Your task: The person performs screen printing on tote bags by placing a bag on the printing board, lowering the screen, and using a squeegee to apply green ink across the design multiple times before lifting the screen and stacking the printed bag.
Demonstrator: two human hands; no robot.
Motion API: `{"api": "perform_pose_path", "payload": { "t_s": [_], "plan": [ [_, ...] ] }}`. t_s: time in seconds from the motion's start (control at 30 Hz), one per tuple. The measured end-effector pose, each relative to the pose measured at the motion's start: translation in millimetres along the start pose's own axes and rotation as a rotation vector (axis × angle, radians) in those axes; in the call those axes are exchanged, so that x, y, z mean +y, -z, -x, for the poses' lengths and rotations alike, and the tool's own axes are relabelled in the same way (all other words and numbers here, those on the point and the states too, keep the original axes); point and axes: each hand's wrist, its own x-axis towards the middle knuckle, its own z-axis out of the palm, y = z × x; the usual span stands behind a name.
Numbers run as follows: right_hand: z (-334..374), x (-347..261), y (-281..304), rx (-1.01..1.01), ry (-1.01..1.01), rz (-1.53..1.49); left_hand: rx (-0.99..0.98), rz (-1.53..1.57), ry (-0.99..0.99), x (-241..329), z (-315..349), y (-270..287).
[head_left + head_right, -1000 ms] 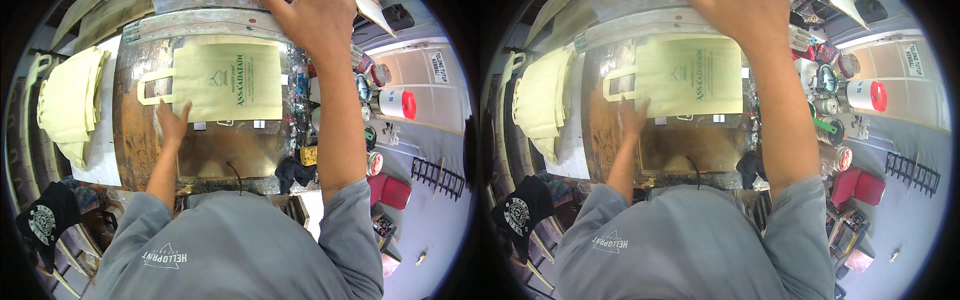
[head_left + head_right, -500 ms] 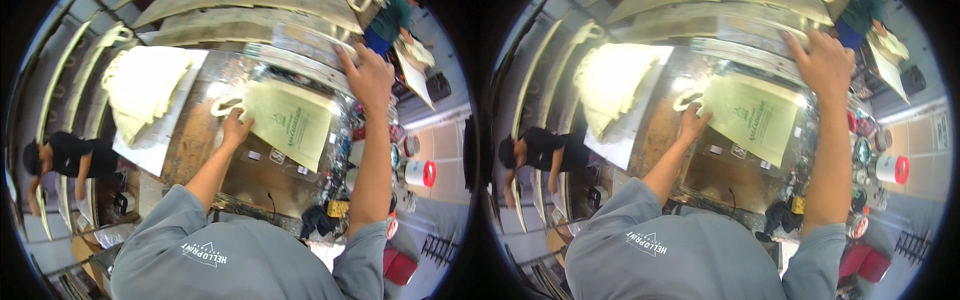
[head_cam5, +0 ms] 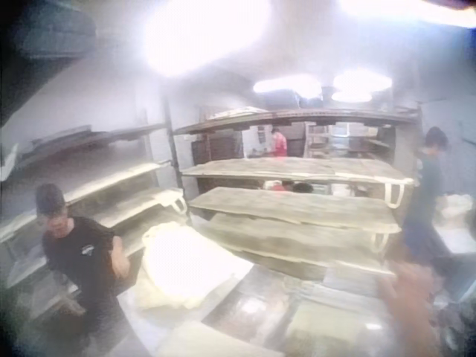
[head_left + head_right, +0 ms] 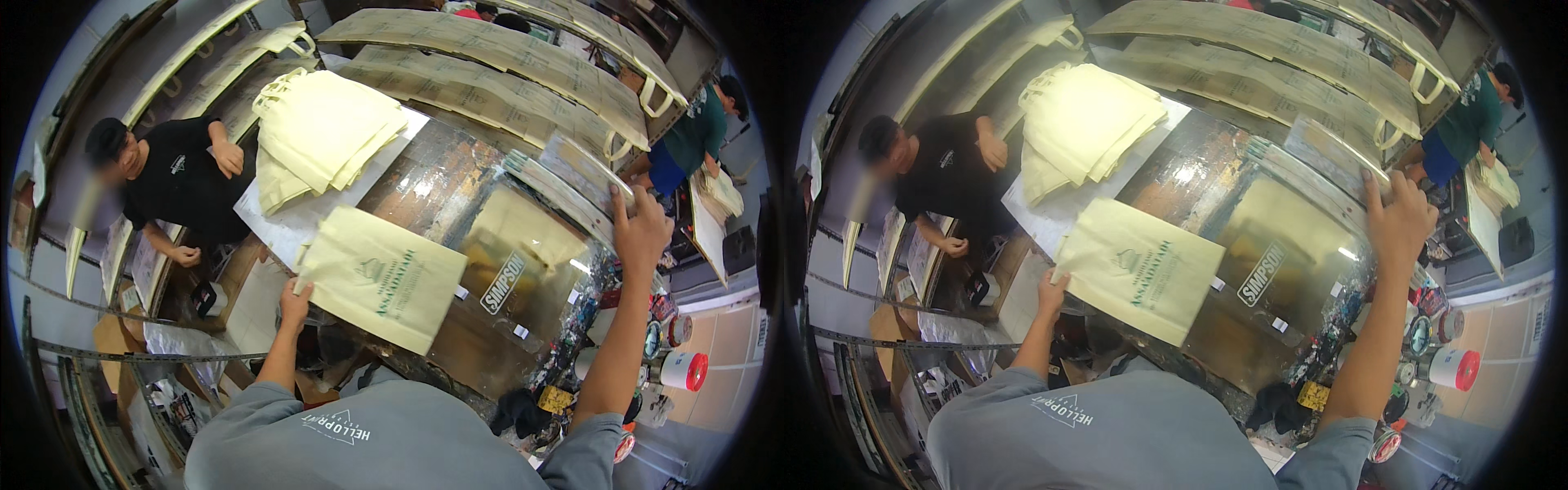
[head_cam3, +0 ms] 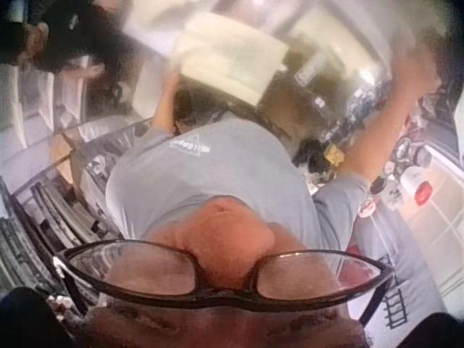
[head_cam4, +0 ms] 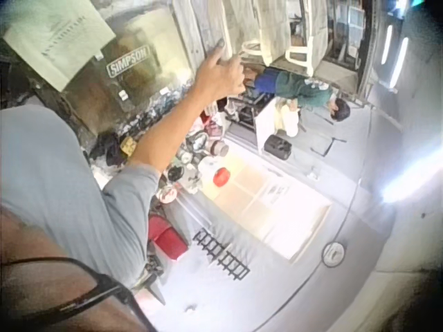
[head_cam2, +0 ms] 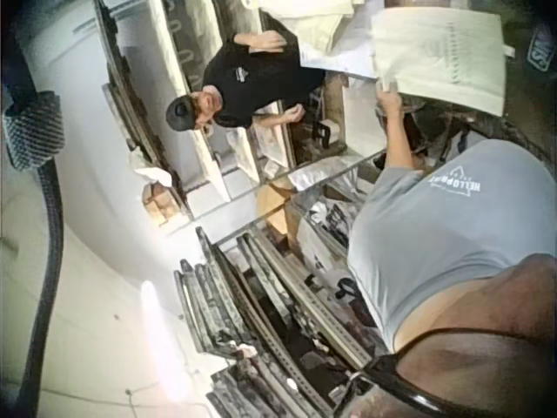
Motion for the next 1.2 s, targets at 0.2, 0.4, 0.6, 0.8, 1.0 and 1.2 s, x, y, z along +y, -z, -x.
{"api": "perform_pose_path", "payload": {
  "t_s": [0.2, 0.4, 0.6, 0.8, 1.0, 1.2],
  "plan": [
    [-1.9, -1.8, -0.5, -0.034, 0.0, 0.017, 0.584, -0.663, -0.426, 46.7, -63.3, -5.3],
    [-20.6, 4.4, -2.2, -0.066, -0.017, 0.02, 0.271, -1.07, -0.776, 182.9, -205.2, -120.6],
    [-29.4, 9.4, -6.2, -0.007, 0.015, -0.021, 0.039, -1.19, -0.443, 213.9, -249.6, -188.1],
    [-30.5, 5.5, -1.6, -0.02, -0.03, -0.103, -0.032, -1.21, -0.632, 193.6, -276.3, -194.7],
    [-33.1, 2.9, 0.8, 0.01, -0.011, -0.126, -0.146, -1.038, -0.668, 236.1, -304.3, -163.0],
    [-31.5, 3.9, 1.3, 0.01, -0.017, -0.115, -0.29, -1.342, -0.849, 309.9, -204.1, -178.8]
  ]
}}
